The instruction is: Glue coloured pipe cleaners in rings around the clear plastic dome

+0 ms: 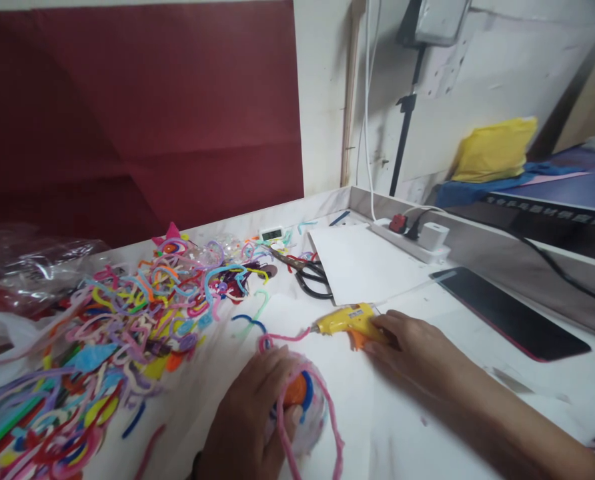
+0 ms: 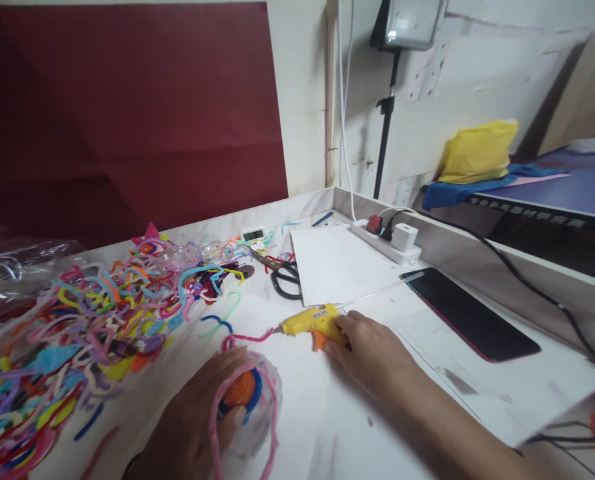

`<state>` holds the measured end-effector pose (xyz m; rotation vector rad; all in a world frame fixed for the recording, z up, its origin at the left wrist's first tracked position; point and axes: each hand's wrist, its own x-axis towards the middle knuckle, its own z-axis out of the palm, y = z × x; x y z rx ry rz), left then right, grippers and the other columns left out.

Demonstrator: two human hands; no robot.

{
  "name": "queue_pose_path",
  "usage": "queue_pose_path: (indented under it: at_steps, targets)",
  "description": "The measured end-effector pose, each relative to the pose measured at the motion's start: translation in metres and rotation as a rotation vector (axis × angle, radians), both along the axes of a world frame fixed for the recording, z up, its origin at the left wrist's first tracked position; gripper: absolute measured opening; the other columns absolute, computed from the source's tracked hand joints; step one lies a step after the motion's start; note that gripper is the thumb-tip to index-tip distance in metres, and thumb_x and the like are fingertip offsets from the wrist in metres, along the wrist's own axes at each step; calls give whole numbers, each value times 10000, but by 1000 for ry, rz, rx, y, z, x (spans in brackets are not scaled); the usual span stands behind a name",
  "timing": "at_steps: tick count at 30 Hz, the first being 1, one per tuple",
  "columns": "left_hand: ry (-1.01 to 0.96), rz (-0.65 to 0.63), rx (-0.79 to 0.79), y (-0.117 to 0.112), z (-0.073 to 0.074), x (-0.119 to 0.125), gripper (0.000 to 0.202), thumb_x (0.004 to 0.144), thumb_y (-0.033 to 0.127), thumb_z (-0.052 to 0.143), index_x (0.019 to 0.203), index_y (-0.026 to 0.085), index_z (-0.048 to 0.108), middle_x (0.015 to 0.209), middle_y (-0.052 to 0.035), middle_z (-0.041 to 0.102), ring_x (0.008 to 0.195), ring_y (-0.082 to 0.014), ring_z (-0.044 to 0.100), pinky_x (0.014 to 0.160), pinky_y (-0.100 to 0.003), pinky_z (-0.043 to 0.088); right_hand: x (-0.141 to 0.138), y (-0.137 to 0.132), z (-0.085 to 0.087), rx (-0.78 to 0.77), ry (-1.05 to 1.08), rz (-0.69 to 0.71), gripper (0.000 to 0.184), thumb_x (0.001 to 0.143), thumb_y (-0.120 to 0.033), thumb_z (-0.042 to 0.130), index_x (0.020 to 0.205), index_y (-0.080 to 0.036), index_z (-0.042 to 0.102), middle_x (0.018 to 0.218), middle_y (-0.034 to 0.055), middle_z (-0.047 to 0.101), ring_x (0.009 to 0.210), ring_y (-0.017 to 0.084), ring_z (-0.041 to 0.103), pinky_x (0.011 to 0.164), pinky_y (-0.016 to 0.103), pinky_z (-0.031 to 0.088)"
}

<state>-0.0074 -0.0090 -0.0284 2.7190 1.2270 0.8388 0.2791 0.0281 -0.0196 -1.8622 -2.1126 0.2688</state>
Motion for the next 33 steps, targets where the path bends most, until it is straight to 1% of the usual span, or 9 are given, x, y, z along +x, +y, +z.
queue_pose_path:
  at_steps: [6, 11, 15, 19, 21, 23, 26, 29, 33]
  targets:
    - [-16, -12, -12, 1, 3, 2, 507, 896, 252, 530, 1389, 245, 411, 1373, -58, 556, 1284, -226, 518, 1095, -361, 427, 3, 2, 2, -54, 82, -12, 219, 911, -276, 416, 777, -214, 577, 780, 48, 633, 621, 177, 578, 565, 302, 367]
    - [-13, 6, 6, -1, 4, 1, 482, 911, 269, 526, 1383, 235, 432, 1367, -61, 570, 1273, -220, 535, 1091, -346, 431, 3, 2, 3, -65, 141, 1, 62, 767, -236, 552, 792, -212, 603, 766, 49, 640, 613, 184, 548, 560, 308, 361]
    - [11, -14, 35, -2, 2, 0, 493, 910, 272, 522, 1391, 222, 426, 1362, -68, 576, 1264, -224, 546, 1077, -359, 447, 7, 1, 3, -76, 245, 10, 157, 783, -322, 523, 823, -217, 633, 723, 37, 632, 591, 190, 533, 545, 318, 380]
    - [8, -3, 34, -1, 3, 1, 480, 911, 269, 516, 1382, 221, 435, 1356, -73, 580, 1255, -237, 555, 1052, -389, 473, 19, -10, 9, -103, 403, 7, 306, 832, -402, 464, 982, -212, 651, 796, 39, 673, 669, 204, 592, 577, 309, 452]
    - [9, 7, 25, -1, 5, 1, 487, 907, 280, 529, 1381, 228, 436, 1357, -72, 579, 1255, -245, 555, 1043, -402, 482, 27, -19, 13, -147, 560, -22, 351, 849, -466, 485, 1044, -225, 649, 854, 38, 684, 733, 209, 616, 596, 292, 477]
    - [9, 19, 18, -2, 6, 2, 493, 908, 285, 531, 1388, 231, 429, 1356, -74, 579, 1252, -249, 557, 1034, -407, 490, 35, -30, 15, -229, 808, -95, 376, 811, -526, 585, 1052, -248, 664, 863, 31, 677, 755, 207, 612, 582, 267, 477]
    - [-1, 23, 7, -3, 5, 3, 482, 918, 287, 516, 1388, 235, 422, 1349, -75, 582, 1243, -244, 564, 1034, -410, 490, 39, -47, 14, -355, 1151, -192, 386, 685, -520, 754, 961, -254, 707, 802, 23, 652, 689, 175, 573, 562, 240, 477]
    - [-6, 25, 0, -4, 5, 4, 484, 916, 284, 512, 1390, 249, 417, 1356, -63, 575, 1246, -236, 560, 1043, -401, 482, 28, -60, 19, -452, 1384, -220, 338, 647, -500, 789, 848, -236, 722, 726, 18, 631, 611, 139, 522, 551, 221, 478]
    - [-30, 30, -8, -5, 4, 4, 487, 906, 270, 515, 1384, 261, 419, 1356, -50, 572, 1239, -220, 564, 1073, -375, 453, 8, -71, 29, -335, 1500, -349, 340, 599, -513, 812, 780, -241, 719, 710, 10, 637, 642, 128, 515, 593, 178, 474]
